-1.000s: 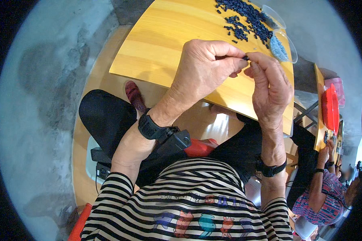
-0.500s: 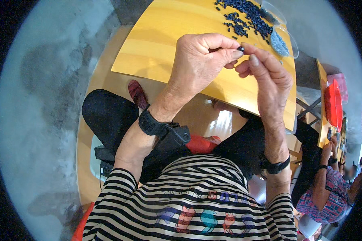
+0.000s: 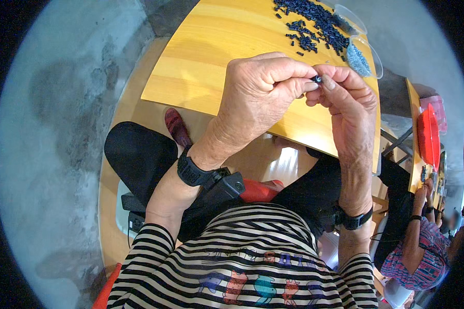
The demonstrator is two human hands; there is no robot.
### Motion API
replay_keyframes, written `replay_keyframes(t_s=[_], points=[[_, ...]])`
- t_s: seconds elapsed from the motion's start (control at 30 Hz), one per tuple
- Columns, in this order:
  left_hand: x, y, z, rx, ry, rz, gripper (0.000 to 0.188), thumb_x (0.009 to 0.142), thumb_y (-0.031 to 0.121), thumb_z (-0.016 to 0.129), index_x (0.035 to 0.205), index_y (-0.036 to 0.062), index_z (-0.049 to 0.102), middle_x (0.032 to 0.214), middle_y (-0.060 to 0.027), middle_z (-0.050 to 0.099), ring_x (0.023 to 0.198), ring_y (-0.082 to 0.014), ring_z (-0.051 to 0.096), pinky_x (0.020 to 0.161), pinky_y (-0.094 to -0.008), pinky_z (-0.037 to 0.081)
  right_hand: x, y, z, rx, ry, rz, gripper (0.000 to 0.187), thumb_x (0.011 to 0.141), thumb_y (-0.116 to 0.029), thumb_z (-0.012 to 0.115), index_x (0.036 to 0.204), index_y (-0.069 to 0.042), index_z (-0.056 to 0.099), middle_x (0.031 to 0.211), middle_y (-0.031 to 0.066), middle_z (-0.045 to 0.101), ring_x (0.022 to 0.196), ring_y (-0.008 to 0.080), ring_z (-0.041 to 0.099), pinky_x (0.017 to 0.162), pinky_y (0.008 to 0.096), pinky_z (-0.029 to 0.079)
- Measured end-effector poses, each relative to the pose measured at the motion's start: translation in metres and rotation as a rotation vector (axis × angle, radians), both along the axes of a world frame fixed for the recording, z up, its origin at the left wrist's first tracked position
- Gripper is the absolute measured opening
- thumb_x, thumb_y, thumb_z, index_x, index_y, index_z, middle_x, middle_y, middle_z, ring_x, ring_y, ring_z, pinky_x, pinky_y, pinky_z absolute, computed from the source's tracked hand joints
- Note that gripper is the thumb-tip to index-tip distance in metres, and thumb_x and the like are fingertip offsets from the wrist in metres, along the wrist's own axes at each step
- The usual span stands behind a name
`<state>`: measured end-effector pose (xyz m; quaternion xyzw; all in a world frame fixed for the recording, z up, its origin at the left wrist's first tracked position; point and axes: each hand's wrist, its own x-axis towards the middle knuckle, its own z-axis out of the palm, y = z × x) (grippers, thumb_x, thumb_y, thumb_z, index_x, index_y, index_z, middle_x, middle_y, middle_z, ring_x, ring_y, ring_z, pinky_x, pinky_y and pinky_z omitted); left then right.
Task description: Manually assembling small black plastic components at a workshop table.
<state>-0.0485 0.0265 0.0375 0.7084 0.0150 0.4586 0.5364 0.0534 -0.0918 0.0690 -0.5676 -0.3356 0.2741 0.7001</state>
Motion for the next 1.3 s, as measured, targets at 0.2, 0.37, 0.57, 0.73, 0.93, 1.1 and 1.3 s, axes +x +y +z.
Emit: replay_keyframes(t_s=[0.2,0.37,0.57,0.73,0.93,1.1,1.3], points=[[0.002,-0.001,0.000,0.009,-0.019,-0.017,0.009,0.076,-0.003,0.068,0.084,-0.0012,0.067,0.074,-0.0071,0.065,0.067,-0.0118,0.061,0.059,-0.0215,0.049,-0.001,0.000,0.004,-0.019,-0.027,-0.009,0.012,0.082,-0.004,0.062,0.093,0.002,0.065,0.077,0.0089,0.066,0.067,0.0131,0.062,0.065,0.0250,0.050],[0.001,-0.001,-0.002,0.051,-0.021,0.012,0.008,0.075,-0.003,0.068,0.083,-0.0010,0.067,0.074,-0.0076,0.065,0.067,-0.0126,0.062,0.059,-0.0220,0.049,-0.002,-0.001,0.006,-0.016,-0.046,0.011,0.011,0.082,-0.001,0.062,0.091,0.003,0.065,0.078,0.0097,0.066,0.068,0.0135,0.062,0.065,0.0250,0.050],[0.003,-0.003,-0.004,0.113,-0.108,0.067,0.010,0.074,-0.005,0.068,0.083,-0.0009,0.066,0.074,-0.0081,0.065,0.066,-0.0140,0.063,0.058,-0.0228,0.050,-0.003,0.002,0.008,-0.041,-0.137,-0.023,0.010,0.081,-0.001,0.062,0.090,0.003,0.066,0.078,0.0100,0.066,0.067,0.0131,0.061,0.065,0.0246,0.050],[0.006,-0.003,-0.012,0.085,-0.111,0.032,0.010,0.073,-0.004,0.069,0.082,-0.0008,0.066,0.074,-0.0081,0.065,0.066,-0.0141,0.062,0.058,-0.0226,0.050,0.002,0.002,0.000,-0.062,-0.140,0.008,0.008,0.082,-0.001,0.062,0.088,0.003,0.065,0.077,0.0090,0.066,0.066,0.0131,0.061,0.064,0.0237,0.049],[0.004,-0.002,-0.008,-0.016,-0.098,-0.007,0.011,0.074,-0.003,0.069,0.084,-0.0006,0.067,0.073,-0.0072,0.065,0.065,-0.0123,0.061,0.057,-0.0221,0.049,0.004,0.001,-0.005,0.035,0.190,0.109,0.012,0.083,-0.006,0.063,0.092,0.002,0.064,0.079,0.0087,0.066,0.068,0.0136,0.061,0.065,0.0242,0.049],[0.003,0.000,-0.008,0.000,-0.082,-0.005,0.011,0.075,-0.003,0.069,0.085,-0.0005,0.068,0.074,-0.0075,0.065,0.065,-0.0121,0.061,0.057,-0.0221,0.049,0.001,0.001,-0.001,0.007,0.105,0.088,0.013,0.083,-0.007,0.063,0.093,0.002,0.064,0.081,0.0096,0.067,0.069,0.0135,0.061,0.065,0.0241,0.048],[0.003,0.000,-0.007,-0.010,-0.074,-0.025,0.010,0.076,-0.003,0.067,0.085,-0.0008,0.067,0.074,-0.0077,0.065,0.064,-0.0122,0.061,0.057,-0.0217,0.049,0.000,0.000,0.003,-0.032,-0.004,0.029,0.011,0.083,-0.004,0.063,0.090,0.003,0.065,0.081,0.0099,0.067,0.070,0.0128,0.061,0.067,0.0246,0.049]])
